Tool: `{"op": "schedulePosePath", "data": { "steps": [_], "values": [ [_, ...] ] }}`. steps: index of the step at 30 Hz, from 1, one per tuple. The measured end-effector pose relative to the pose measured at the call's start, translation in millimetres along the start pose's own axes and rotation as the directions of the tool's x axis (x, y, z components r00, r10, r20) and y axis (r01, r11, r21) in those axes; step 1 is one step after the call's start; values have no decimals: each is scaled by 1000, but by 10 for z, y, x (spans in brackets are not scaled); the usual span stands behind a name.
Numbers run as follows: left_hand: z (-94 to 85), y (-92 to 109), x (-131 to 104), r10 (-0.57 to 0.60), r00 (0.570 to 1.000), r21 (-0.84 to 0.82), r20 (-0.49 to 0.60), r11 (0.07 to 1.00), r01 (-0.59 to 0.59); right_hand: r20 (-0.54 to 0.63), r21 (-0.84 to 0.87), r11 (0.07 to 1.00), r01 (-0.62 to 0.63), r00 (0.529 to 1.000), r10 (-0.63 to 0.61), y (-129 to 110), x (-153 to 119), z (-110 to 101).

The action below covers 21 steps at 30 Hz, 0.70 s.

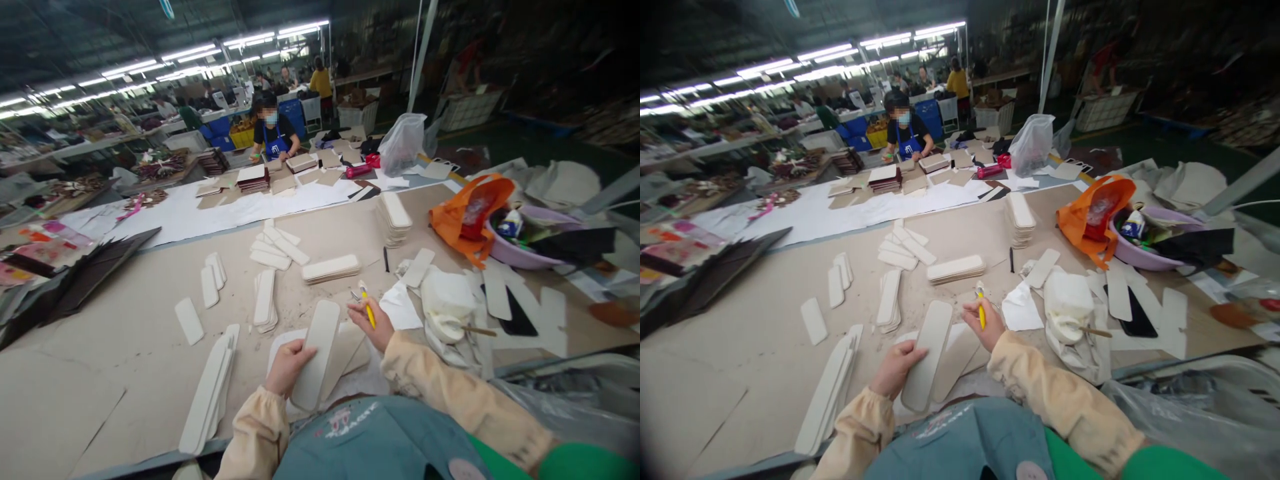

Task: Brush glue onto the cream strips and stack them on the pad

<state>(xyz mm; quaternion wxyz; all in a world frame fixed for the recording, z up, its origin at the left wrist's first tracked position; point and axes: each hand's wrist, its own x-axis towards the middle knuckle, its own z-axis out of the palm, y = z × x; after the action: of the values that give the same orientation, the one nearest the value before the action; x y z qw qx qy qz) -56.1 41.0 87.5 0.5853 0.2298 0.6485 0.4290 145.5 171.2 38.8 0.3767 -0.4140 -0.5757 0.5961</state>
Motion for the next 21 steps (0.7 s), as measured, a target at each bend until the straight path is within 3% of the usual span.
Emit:
{"op": "schedulePosePath", "data": {
  "steps": [2,6,9,13,21],
  "values": [
    [99,36,24,-8,999,2,39,1000,8,49,60,998,24,998,-27,-224,66,87],
    [180,49,78,-40,992,-37,121,998,44,-36,-147,983,108,993,-115,-432,163,110],
    [118,-11,49,-103,974,-107,203,986,126,-133,-203,974,103,982,-132,-342,238,-1],
    [7,-196,-95,-186,945,-207,270,947,246,-270,-174,985,19,960,-66,-117,333,-199],
    [113,-481,-174,-200,970,-315,139,920,234,-323,-181,983,-35,946,-26,3,346,-356]
  ]
}}
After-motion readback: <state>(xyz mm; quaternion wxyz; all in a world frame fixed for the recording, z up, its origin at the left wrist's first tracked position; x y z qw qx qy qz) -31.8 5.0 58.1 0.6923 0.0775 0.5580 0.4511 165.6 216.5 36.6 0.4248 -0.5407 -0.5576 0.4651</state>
